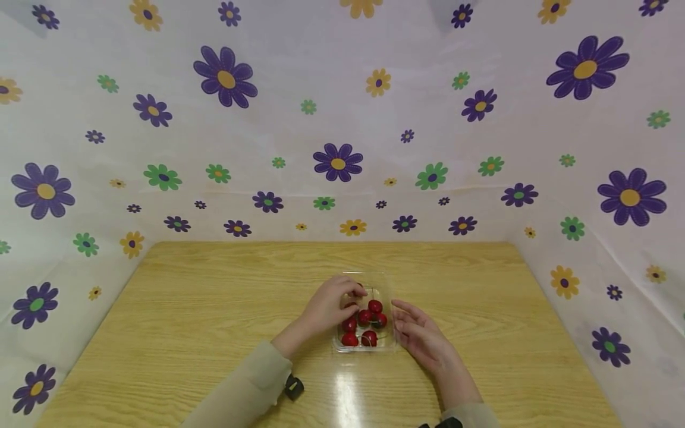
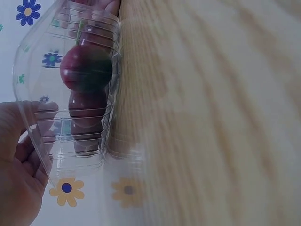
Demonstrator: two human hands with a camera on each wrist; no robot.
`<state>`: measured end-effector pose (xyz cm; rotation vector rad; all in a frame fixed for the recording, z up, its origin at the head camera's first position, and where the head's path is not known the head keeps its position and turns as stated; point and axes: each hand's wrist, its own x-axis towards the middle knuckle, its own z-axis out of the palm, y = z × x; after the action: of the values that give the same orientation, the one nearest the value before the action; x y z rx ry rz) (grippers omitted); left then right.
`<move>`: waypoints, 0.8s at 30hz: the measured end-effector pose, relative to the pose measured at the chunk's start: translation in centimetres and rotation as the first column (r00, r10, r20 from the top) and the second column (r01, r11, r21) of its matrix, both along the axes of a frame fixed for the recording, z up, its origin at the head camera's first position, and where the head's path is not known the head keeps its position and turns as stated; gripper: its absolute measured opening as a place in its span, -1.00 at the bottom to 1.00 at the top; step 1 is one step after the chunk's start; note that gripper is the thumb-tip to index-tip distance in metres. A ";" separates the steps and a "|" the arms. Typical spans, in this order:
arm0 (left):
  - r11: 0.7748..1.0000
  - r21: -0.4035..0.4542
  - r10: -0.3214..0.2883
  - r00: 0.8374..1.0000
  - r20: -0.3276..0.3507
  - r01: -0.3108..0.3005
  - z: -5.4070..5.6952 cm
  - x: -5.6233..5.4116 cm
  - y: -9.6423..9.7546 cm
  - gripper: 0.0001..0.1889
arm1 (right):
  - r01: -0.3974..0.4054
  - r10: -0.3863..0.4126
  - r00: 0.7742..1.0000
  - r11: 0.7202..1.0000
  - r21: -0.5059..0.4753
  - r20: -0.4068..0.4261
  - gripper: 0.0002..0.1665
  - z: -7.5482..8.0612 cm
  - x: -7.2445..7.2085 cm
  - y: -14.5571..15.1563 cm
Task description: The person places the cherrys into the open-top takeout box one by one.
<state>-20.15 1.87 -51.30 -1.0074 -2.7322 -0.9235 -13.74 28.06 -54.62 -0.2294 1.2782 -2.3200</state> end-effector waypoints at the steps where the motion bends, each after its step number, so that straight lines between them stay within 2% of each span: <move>1: 1.000 0.012 -0.006 1.000 0.002 0.006 0.1 0.1 0.0 -0.74 | -0.002 0.002 1.000 1.000 -0.002 -0.001 -0.44 0.0 0.0 0.0; 6: 0.999 0.036 -0.027 1.000 -0.015 0.027 0.3 0.3 -0.1 -0.75 | -0.026 0.026 1.000 0.999 -0.037 -0.011 -0.41 0.0 0.0 0.0; 14: 0.999 0.028 -0.029 0.998 -0.058 0.031 0.6 0.6 -0.6 -0.77 | -0.040 0.040 0.999 0.997 -0.062 -0.001 -0.42 0.1 0.1 0.0; 19: 0.999 0.046 -0.014 0.999 -0.038 0.016 0.8 1.0 -1.3 -0.78 | -0.048 0.050 0.999 0.995 -0.090 0.020 -0.42 0.0 0.0 0.0; 24: 0.994 0.111 -0.004 1.000 0.003 0.003 0.9 1.5 -2.2 -0.79 | -0.065 0.068 0.998 0.988 -0.143 0.018 -0.37 0.0 0.1 0.1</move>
<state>-18.66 -0.32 -50.43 -0.9921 -2.6485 -1.0651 -13.68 28.20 -54.62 -0.2875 1.0784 -2.3517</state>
